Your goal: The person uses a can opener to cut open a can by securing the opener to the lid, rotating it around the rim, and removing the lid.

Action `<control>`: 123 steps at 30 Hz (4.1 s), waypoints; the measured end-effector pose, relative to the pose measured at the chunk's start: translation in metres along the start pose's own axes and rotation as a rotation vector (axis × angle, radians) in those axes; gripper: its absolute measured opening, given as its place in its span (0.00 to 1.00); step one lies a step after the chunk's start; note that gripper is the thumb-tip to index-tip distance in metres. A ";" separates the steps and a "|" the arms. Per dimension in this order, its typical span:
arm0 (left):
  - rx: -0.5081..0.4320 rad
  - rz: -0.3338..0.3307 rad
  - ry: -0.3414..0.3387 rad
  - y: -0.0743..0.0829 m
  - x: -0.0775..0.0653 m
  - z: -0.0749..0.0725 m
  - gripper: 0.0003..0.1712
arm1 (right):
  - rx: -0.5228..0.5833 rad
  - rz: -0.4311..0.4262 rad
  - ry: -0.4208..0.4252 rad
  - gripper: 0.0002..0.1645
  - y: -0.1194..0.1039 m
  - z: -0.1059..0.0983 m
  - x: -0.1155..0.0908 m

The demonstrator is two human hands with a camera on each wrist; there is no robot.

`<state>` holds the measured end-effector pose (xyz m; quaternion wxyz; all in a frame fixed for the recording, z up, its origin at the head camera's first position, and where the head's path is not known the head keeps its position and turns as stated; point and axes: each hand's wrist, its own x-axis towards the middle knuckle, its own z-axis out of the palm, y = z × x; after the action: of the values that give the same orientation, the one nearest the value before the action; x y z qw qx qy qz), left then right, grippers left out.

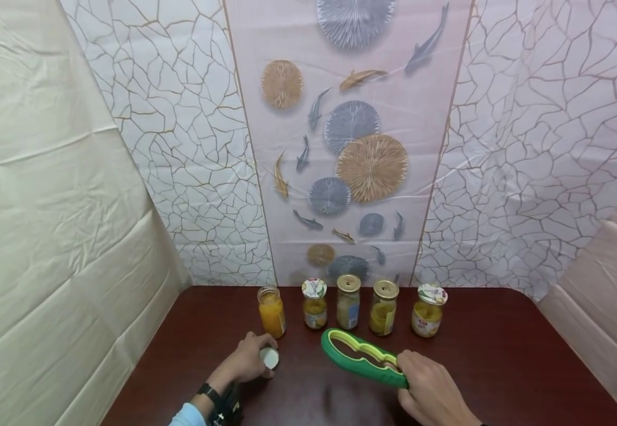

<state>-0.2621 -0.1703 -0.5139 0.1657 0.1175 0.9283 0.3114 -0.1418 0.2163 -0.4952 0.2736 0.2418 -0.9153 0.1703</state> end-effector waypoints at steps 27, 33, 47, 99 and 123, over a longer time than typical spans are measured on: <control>0.009 -0.018 0.171 0.015 -0.025 0.015 0.42 | -0.115 -0.043 0.065 0.19 0.006 -0.006 0.004; 0.005 0.068 0.291 0.021 -0.051 0.022 0.36 | -0.184 -0.116 0.172 0.12 0.005 -0.005 0.002; -0.111 0.185 0.241 0.037 -0.086 0.038 0.32 | -0.181 -0.050 0.122 0.17 0.004 -0.006 -0.005; -0.167 0.229 0.176 0.043 -0.085 0.042 0.34 | -0.182 0.020 0.081 0.14 0.011 -0.003 -0.008; -0.283 0.143 0.225 0.080 0.005 0.039 0.56 | -0.147 0.098 0.050 0.18 0.013 -0.013 -0.007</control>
<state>-0.2424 -0.0852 -0.4954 0.0530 0.1232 0.8772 0.4609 -0.1379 0.2350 -0.4912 0.3047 0.1718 -0.9289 0.1217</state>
